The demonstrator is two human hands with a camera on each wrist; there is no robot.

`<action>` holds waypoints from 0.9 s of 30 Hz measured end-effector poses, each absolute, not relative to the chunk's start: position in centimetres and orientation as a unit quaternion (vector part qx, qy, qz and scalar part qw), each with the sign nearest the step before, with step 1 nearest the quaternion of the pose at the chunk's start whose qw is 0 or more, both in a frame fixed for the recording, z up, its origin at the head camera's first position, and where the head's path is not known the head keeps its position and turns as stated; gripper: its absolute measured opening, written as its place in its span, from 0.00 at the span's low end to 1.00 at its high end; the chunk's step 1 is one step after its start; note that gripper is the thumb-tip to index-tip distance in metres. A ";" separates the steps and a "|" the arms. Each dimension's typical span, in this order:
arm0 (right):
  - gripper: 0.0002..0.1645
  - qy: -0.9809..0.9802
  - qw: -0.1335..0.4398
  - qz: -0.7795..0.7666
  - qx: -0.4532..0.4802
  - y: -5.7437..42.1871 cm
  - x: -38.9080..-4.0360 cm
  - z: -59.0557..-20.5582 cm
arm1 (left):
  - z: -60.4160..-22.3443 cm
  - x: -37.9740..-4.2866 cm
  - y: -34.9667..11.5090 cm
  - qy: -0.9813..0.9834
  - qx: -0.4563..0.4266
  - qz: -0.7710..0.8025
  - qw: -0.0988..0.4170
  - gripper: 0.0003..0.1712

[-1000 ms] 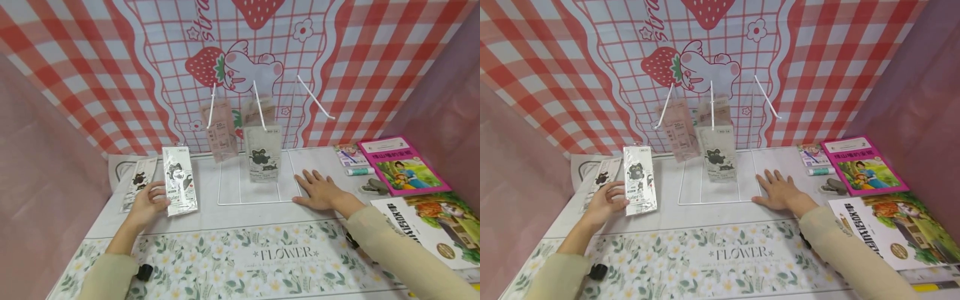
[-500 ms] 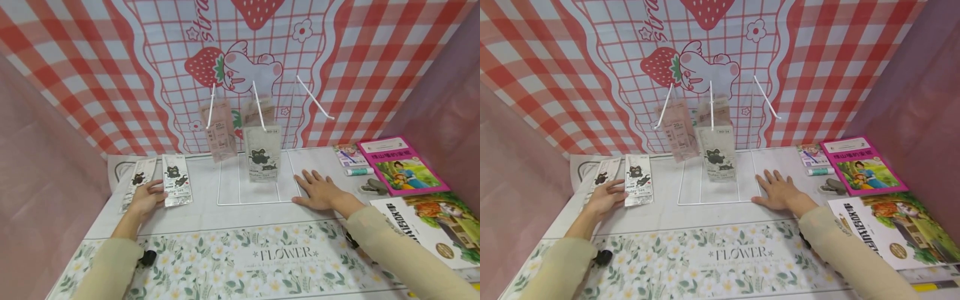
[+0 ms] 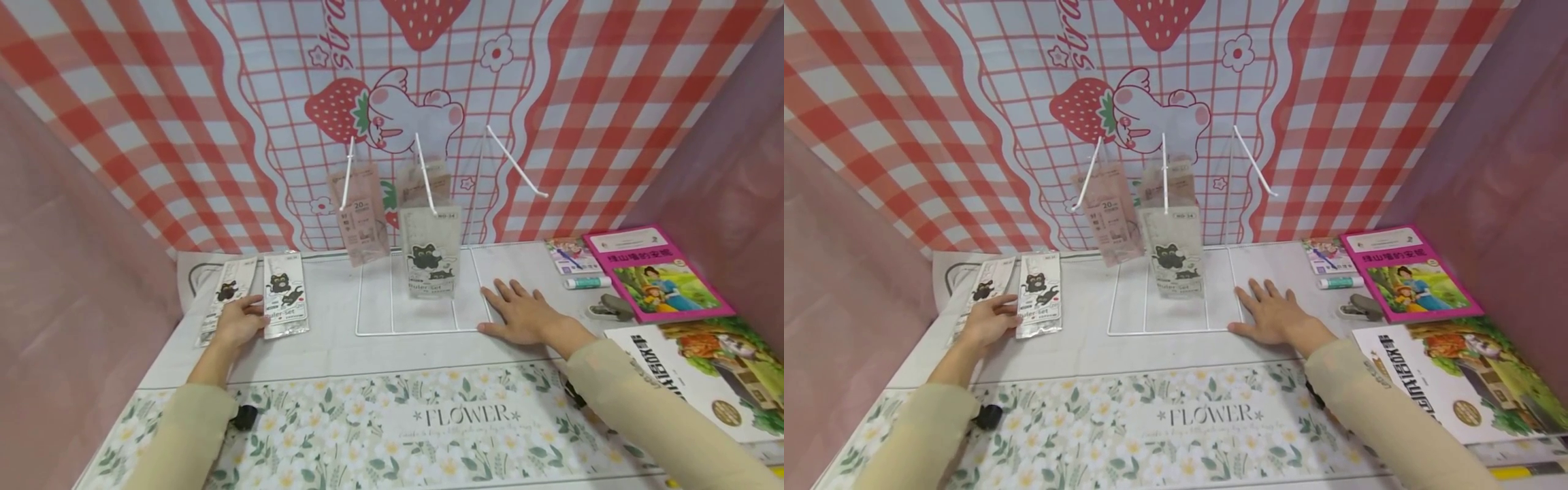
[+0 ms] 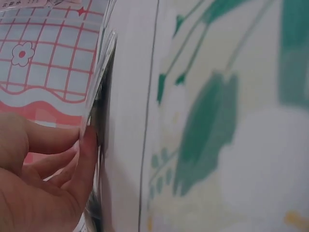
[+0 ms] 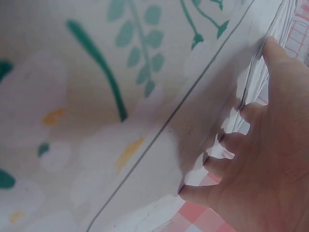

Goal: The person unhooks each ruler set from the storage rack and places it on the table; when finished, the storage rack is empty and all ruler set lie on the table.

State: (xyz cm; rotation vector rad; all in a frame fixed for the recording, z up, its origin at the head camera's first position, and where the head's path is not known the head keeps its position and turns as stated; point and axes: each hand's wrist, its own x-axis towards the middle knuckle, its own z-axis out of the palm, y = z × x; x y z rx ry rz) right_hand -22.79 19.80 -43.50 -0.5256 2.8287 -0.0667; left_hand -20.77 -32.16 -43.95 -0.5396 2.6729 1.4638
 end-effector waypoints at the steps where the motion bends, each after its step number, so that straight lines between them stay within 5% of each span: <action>1: 0.56 0.974 0.131 -0.023 -0.181 19.8 -22.8 -43.6 | -43.9 -20.7 -32.2 0.867 -0.172 0.467 0.023 0.37; 16: 0.55 0.975 0.127 -0.028 -0.182 19.8 -22.7 -43.6 | -41.8 -19.6 -31.0 0.927 -0.200 0.318 -0.007 0.38; 27: 0.54 0.975 0.126 -0.031 -0.179 19.7 -22.6 -43.6 | -40.6 -21.6 -28.0 0.894 -0.050 0.445 -0.028 0.40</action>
